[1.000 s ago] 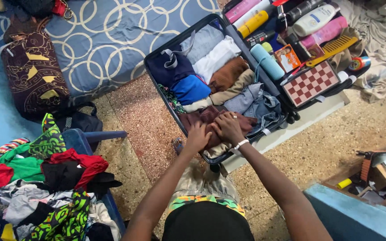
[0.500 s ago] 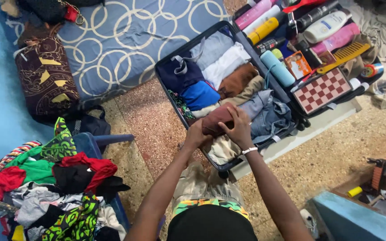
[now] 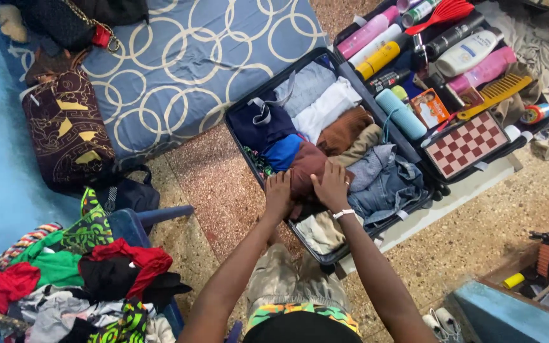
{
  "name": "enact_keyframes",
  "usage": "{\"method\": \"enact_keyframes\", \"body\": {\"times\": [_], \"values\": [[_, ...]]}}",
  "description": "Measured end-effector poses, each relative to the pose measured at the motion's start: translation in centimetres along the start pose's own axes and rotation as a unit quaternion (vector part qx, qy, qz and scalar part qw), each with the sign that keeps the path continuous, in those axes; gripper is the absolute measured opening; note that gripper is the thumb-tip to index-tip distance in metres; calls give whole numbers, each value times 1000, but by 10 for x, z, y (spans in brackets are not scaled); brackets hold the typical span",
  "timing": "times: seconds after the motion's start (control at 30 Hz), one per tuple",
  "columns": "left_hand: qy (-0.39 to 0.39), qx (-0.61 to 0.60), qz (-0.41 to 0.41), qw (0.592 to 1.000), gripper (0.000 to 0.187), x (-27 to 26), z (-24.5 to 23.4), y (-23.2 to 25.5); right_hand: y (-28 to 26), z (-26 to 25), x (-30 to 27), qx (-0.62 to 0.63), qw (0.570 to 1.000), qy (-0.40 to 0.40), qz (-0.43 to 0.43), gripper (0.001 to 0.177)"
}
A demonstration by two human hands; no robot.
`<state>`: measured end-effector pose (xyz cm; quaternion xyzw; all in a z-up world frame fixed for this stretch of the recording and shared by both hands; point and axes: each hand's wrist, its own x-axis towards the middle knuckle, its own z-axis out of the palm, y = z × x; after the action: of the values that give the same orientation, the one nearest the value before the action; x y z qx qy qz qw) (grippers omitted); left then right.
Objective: The recorder is packing a suitcase with clothes and various toiletries.
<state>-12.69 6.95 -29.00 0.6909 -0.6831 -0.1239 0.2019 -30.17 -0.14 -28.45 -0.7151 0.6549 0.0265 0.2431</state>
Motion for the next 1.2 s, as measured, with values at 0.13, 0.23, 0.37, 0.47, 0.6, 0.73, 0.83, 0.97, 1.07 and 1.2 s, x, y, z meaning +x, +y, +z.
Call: {"method": "enact_keyframes", "body": {"times": [0.13,0.23,0.37,0.47,0.6,0.73,0.83,0.97,1.07,1.2], "values": [[-8,44,49,998,88,4,-6,-9,-15,10,2,42,974,179,-134,74],[-38,111,47,992,78,7,11,-19,-21,25,8,16,968,188,-166,68],[-61,152,9,986,68,12,55,-35,-17,39,16,31,960,221,-169,72],[-111,93,-16,989,85,17,21,-25,-17,38,20,29,957,228,-176,67],[-171,-26,-8,985,112,19,-49,8,-14,38,21,18,957,230,-178,68],[-140,-6,40,989,111,-5,-12,-6,-22,39,10,29,956,237,-168,70],[-84,44,52,994,98,-7,22,-12,-19,38,14,5,955,246,-169,72],[-81,166,54,981,83,-3,40,-17,-23,36,16,-1,959,236,-157,71],[-123,206,51,969,81,-2,45,-18,-23,40,18,-9,962,227,-150,71],[-126,211,58,968,81,2,54,-19,-24,39,24,-4,960,240,-145,72]]}}
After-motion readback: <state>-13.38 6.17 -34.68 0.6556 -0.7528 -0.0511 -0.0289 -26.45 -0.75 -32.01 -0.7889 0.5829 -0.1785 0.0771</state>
